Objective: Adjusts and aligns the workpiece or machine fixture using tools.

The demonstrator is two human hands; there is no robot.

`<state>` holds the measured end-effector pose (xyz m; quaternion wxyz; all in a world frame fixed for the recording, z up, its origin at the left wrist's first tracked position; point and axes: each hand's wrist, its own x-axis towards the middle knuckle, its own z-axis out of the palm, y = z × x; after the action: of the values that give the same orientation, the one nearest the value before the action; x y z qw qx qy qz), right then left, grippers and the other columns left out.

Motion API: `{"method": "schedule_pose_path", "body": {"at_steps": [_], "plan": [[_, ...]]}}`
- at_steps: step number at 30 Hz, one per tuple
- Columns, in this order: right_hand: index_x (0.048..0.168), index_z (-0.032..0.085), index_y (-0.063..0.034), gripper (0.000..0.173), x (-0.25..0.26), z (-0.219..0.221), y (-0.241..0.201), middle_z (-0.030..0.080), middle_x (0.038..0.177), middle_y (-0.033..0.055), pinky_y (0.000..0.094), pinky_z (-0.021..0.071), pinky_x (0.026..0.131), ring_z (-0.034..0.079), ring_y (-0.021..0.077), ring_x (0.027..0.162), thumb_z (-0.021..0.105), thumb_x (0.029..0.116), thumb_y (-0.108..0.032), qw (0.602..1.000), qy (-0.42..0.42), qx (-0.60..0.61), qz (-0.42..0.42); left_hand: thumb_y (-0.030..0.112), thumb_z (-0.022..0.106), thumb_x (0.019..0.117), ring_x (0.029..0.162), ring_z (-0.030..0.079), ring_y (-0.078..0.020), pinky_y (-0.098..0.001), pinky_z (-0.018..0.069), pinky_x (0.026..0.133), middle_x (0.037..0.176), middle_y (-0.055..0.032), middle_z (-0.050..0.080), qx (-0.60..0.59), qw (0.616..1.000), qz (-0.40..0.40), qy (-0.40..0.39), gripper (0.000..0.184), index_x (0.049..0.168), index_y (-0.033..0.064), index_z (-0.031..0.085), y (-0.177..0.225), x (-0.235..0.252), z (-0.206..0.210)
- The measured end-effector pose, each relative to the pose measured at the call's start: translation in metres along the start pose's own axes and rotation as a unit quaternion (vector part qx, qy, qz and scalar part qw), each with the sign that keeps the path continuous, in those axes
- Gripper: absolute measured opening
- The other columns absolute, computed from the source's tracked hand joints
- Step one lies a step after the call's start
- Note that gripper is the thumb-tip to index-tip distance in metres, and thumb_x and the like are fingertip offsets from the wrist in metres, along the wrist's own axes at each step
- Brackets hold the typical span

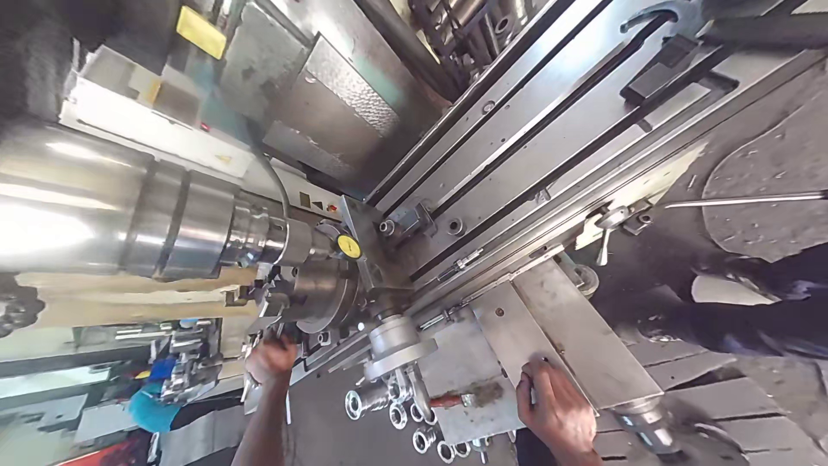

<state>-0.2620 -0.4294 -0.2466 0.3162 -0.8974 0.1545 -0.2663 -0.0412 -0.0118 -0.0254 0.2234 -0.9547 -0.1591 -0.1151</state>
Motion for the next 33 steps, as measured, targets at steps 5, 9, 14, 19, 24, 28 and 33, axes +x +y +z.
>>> {"method": "schedule_pose_path", "body": {"at_steps": [5, 9, 14, 19, 24, 28, 33], "plan": [[0.089, 0.068, -0.0068, 0.027, 0.002, 0.002, -0.002, 0.068, 0.076, 0.0099, 0.0372, 0.0521, 0.052, 0.068, 0.0255, 0.066, 0.048, 0.0954, -0.024, 1.000, -0.004, -0.009, 0.004, 0.028, 0.046, 0.1007, 0.092, 0.068, -0.0574, -0.0741, 0.0488, 0.074, 0.098, -0.0347, 0.070, -0.007, 0.998, 0.039, 0.049, 0.044, 0.111, -0.0063, 0.071, -0.005, 0.004, 0.009], [0.089, 0.070, -0.0058, 0.030, 0.001, -0.003, -0.002, 0.069, 0.076, 0.0101, 0.0395, 0.0527, 0.051, 0.070, 0.0275, 0.067, 0.047, 0.0948, -0.025, 1.000, -0.022, -0.006, 0.005, 0.034, 0.044, 0.1036, 0.108, 0.066, -0.0527, -0.0713, 0.0481, 0.088, 0.112, -0.0317, 0.070, 0.020, 0.999, -0.031, -0.031, 0.046, 0.120, -0.0008, 0.069, 0.001, 0.000, -0.005], [0.090, 0.070, -0.0070, 0.026, 0.000, -0.004, 0.003, 0.069, 0.078, 0.0089, 0.0390, 0.0546, 0.053, 0.070, 0.0263, 0.069, 0.049, 0.0926, -0.023, 0.999, -0.023, 0.030, -0.001, 0.036, 0.045, 0.1044, 0.113, 0.064, -0.0515, -0.0711, 0.0477, 0.090, 0.119, -0.0313, 0.068, 0.020, 0.997, -0.045, -0.066, 0.045, 0.125, 0.0027, 0.068, 0.004, 0.003, -0.009], [0.090, 0.069, -0.0070, 0.027, 0.002, 0.002, -0.001, 0.068, 0.076, 0.0091, 0.0378, 0.0525, 0.050, 0.069, 0.0254, 0.066, 0.049, 0.0943, -0.024, 1.000, -0.003, 0.009, 0.007, 0.034, 0.046, 0.1030, 0.107, 0.065, -0.0561, -0.0737, 0.0463, 0.087, 0.110, -0.0346, 0.069, 0.003, 1.000, -0.004, -0.008, 0.046, 0.119, -0.0029, 0.069, 0.000, 0.011, 0.004], [0.092, 0.070, -0.0057, 0.029, -0.003, -0.007, 0.001, 0.070, 0.079, 0.0107, 0.0397, 0.0554, 0.054, 0.071, 0.0274, 0.071, 0.048, 0.0936, -0.023, 1.000, -0.014, 0.026, -0.002, 0.034, 0.049, 0.1040, 0.114, 0.064, -0.0517, -0.0709, 0.0468, 0.092, 0.119, -0.0318, 0.067, 0.009, 0.997, -0.036, -0.073, 0.044, 0.127, 0.0013, 0.067, 0.005, 0.003, -0.017], [0.092, 0.071, -0.0082, 0.027, 0.001, -0.002, 0.003, 0.070, 0.081, 0.0082, 0.0383, 0.0562, 0.056, 0.071, 0.0257, 0.073, 0.049, 0.0913, -0.024, 0.999, -0.022, 0.010, -0.027, 0.034, 0.051, 0.1032, 0.111, 0.065, -0.0518, -0.0715, 0.0484, 0.089, 0.115, -0.0313, 0.069, -0.011, 0.996, -0.036, -0.081, 0.041, 0.121, 0.0021, 0.069, 0.001, 0.008, -0.012], [0.092, 0.071, -0.0087, 0.027, 0.000, -0.002, 0.002, 0.070, 0.080, 0.0077, 0.0381, 0.0560, 0.055, 0.071, 0.0258, 0.072, 0.049, 0.0913, -0.024, 0.999, -0.025, 0.001, -0.030, 0.037, 0.051, 0.1026, 0.109, 0.066, -0.0516, -0.0722, 0.0484, 0.088, 0.114, -0.0311, 0.069, -0.027, 0.997, -0.011, -0.076, 0.043, 0.120, 0.0032, 0.070, -0.008, 0.011, -0.007]]}}
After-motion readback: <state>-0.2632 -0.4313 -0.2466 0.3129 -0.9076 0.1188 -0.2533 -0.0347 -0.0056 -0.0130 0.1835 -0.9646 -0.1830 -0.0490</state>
